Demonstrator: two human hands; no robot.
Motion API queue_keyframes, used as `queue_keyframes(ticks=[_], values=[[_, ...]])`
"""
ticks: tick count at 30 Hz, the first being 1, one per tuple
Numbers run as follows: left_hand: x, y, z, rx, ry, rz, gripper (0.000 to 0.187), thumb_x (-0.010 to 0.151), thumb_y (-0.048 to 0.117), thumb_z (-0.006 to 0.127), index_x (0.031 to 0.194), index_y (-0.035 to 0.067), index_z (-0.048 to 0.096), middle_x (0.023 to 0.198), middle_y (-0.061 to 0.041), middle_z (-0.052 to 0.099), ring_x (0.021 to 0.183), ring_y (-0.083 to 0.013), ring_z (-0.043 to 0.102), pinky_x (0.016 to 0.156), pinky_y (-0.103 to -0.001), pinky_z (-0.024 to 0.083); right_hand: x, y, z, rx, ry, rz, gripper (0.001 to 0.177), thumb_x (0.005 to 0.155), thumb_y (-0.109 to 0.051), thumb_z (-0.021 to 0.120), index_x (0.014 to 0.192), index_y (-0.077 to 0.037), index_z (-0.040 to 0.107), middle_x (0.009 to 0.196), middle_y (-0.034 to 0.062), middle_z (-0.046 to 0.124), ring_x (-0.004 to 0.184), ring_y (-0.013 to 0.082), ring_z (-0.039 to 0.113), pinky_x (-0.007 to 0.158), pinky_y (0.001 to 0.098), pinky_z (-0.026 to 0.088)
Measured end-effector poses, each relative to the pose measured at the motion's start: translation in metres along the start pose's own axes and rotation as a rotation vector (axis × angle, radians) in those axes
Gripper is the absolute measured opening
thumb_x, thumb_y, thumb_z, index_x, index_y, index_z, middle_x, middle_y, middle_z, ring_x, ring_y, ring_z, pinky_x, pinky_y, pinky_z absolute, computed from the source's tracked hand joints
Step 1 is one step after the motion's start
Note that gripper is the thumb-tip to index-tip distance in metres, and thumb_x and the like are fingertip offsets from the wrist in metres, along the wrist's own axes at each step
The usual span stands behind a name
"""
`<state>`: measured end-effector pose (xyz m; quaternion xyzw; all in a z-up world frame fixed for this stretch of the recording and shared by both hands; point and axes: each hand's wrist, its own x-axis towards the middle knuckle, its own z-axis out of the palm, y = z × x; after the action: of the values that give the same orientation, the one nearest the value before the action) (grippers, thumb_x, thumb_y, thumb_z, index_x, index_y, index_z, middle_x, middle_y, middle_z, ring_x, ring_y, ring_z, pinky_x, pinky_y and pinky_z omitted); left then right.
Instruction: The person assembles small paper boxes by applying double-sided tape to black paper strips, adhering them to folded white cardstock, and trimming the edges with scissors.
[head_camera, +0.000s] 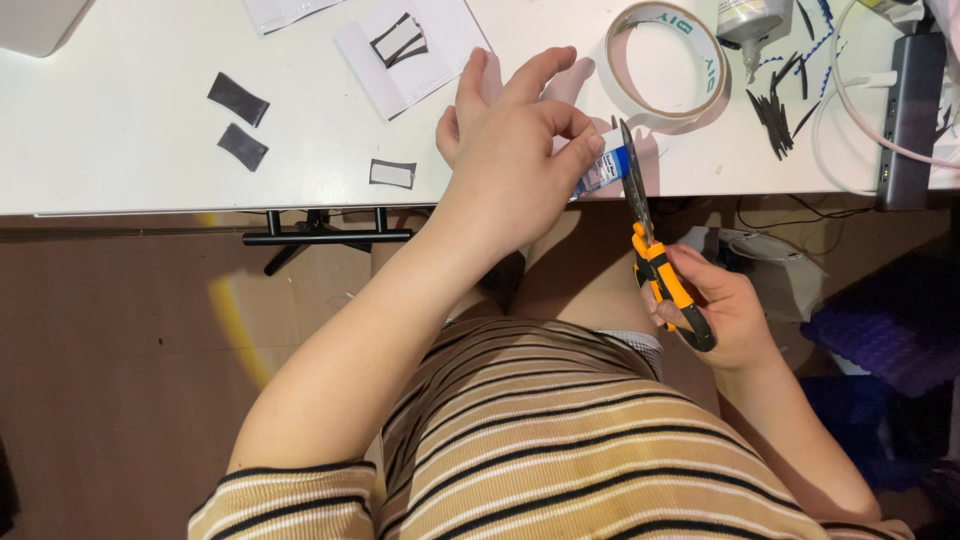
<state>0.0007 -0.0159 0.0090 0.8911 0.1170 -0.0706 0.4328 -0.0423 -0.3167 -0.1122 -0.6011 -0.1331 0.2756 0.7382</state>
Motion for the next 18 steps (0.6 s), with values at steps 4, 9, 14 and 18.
queue_keyframes(ticks=[4, 9, 14, 18], values=[[-0.001, 0.000, 0.001, 0.016, 0.020, 0.015, 0.020, 0.091, 0.033, 0.064, 0.075, 0.028, 0.074, 0.155, 0.012, 0.046, 0.153, -0.0502, 0.006, 0.107, -0.070, 0.015, 0.002, -0.009, 0.011, -0.026, 0.033, 0.028, 0.066, 0.080, 0.000, 0.072, 0.142, 0.010, 0.051, 0.112, 0.0173, 0.047, 0.074, 0.0236, 0.056, 0.059, 0.0299, 0.043], [-0.001, -0.002, 0.001, 0.027, 0.038, 0.020, 0.019, 0.091, 0.033, 0.065, 0.075, 0.028, 0.073, 0.155, 0.012, 0.046, 0.152, -0.0504, 0.007, 0.105, -0.071, 0.016, 0.002, -0.010, 0.015, -0.074, 0.060, 0.034, 0.066, 0.081, -0.001, 0.071, 0.142, 0.011, 0.051, 0.109, 0.0174, 0.047, 0.073, 0.0227, 0.055, 0.057, 0.0295, 0.043], [-0.003, -0.002, -0.001, 0.035, 0.054, 0.035, 0.019, 0.091, 0.035, 0.065, 0.075, 0.029, 0.074, 0.156, 0.008, 0.045, 0.152, -0.0513, 0.006, 0.106, -0.072, 0.015, 0.003, -0.008, 0.019, -0.035, 0.101, 0.031, 0.060, 0.081, 0.005, 0.070, 0.139, 0.008, 0.054, 0.115, 0.0170, 0.050, 0.066, 0.0220, 0.050, 0.053, 0.0280, 0.040], [-0.010, -0.007, 0.002, 0.134, 0.157, 0.119, 0.016, 0.091, 0.036, 0.066, 0.080, 0.028, 0.075, 0.152, 0.003, 0.047, 0.148, -0.0529, 0.012, 0.103, -0.076, 0.019, 0.000, 0.001, 0.010, 0.021, 0.138, 0.056, 0.069, 0.079, 0.003, 0.073, 0.145, -0.001, 0.054, 0.101, 0.0185, 0.062, 0.066, 0.0200, 0.053, 0.056, 0.0291, 0.043]])
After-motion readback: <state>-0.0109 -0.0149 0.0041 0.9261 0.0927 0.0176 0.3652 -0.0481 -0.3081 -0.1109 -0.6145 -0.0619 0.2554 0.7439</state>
